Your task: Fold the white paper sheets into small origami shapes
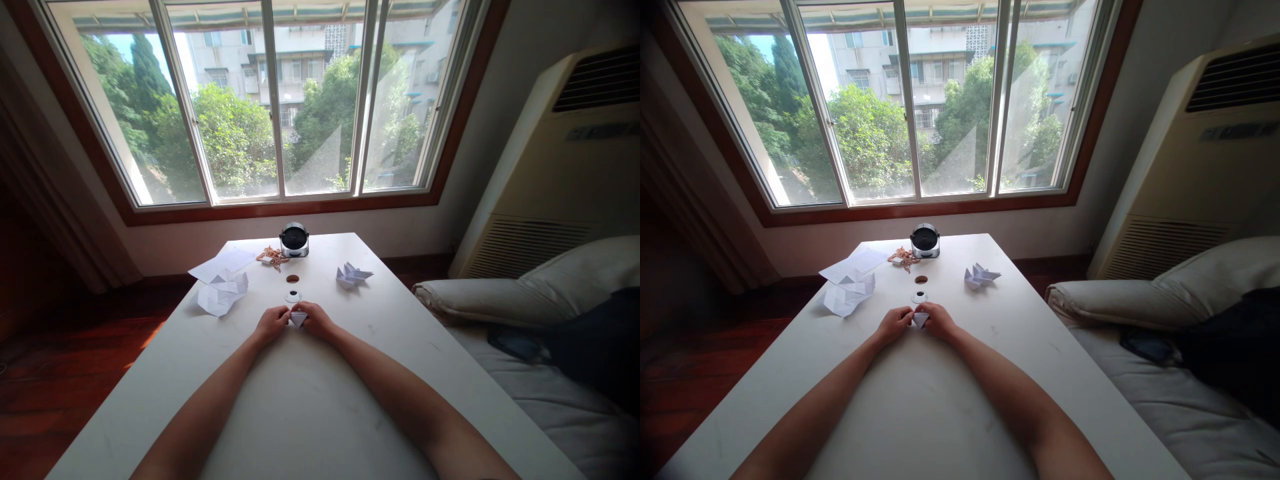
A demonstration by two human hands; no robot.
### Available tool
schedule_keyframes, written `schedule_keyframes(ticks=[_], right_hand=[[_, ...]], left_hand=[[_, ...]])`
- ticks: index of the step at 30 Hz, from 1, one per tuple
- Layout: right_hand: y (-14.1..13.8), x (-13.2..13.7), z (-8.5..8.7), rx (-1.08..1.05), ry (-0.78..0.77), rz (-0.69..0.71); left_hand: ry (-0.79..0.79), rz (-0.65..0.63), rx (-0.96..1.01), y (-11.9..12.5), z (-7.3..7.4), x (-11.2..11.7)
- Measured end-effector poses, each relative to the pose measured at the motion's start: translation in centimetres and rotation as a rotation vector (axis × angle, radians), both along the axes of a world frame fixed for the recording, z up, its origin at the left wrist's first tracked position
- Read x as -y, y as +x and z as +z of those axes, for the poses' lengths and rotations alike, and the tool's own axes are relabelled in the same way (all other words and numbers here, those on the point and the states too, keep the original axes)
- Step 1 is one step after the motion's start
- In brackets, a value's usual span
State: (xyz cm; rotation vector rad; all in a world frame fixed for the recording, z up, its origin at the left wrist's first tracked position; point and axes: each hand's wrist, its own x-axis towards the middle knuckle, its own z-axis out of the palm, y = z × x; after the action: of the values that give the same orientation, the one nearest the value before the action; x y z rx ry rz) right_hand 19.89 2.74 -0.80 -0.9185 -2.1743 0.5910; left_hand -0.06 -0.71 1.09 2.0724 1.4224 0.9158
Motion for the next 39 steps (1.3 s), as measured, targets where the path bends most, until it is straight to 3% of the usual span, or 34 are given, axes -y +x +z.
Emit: schedule_keyframes(ticks=[39], right_hand=[[-0.06,-0.03,-0.01,-0.004,0.004,0.009]], left_hand=[[-0.001,0.005,-0.088,0.01,-0.01,-0.04]])
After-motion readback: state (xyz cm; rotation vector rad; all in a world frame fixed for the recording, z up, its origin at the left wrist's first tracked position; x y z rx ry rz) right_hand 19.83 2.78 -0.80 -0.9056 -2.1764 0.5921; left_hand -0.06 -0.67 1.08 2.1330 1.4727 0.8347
